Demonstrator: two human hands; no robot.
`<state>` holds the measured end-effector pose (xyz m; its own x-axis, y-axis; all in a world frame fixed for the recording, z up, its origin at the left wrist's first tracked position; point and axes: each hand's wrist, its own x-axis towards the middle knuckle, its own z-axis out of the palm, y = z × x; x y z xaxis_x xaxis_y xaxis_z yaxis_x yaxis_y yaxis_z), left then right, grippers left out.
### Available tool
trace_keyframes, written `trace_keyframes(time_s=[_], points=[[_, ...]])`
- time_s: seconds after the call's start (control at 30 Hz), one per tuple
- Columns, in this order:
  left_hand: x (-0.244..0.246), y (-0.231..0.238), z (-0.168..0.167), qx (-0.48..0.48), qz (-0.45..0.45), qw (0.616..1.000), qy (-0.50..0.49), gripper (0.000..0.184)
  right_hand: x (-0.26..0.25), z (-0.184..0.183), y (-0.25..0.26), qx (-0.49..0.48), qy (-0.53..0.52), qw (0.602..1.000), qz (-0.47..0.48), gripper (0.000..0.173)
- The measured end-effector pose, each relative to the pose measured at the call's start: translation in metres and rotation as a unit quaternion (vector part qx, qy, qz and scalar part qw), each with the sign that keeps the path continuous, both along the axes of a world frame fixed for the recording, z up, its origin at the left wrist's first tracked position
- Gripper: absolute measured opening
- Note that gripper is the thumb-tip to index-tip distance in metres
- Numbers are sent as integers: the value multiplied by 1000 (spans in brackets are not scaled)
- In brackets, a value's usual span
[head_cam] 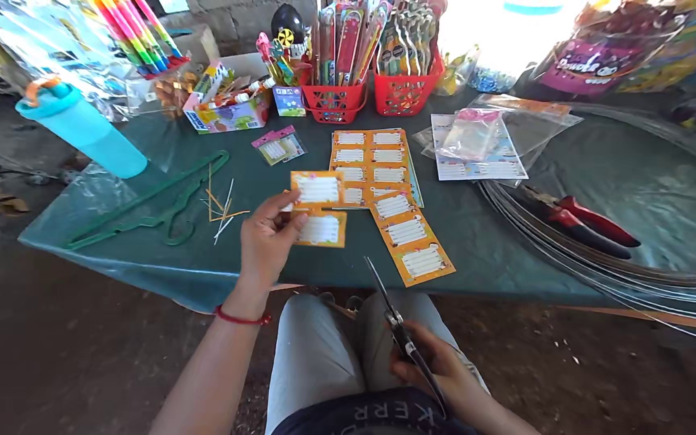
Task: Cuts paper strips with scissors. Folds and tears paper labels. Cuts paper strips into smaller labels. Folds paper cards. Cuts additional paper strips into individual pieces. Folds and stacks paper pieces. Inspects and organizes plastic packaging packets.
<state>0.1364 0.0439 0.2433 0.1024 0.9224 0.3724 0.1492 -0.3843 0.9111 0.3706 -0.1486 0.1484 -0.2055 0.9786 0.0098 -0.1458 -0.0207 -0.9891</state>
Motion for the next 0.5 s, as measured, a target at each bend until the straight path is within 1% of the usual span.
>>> trace_keyframes(time_s=[0.1,0.2,0.4,0.5], points=[[-8,28,-3,5,45,999,3,41,-3,1,-2,-15,-8,1000,4,54],[-12,49,-9,-23,74,996,45,43,-5,2,-3,-22,-14,1000,8,54],[-13,73,-5,-100,65,988,102,42,-4,-2,-4,-30,-5,999,12,54],[-15,80,-6,-79,73,980,167,40,-5,-1,-3,-35,-5,999,16,54]])
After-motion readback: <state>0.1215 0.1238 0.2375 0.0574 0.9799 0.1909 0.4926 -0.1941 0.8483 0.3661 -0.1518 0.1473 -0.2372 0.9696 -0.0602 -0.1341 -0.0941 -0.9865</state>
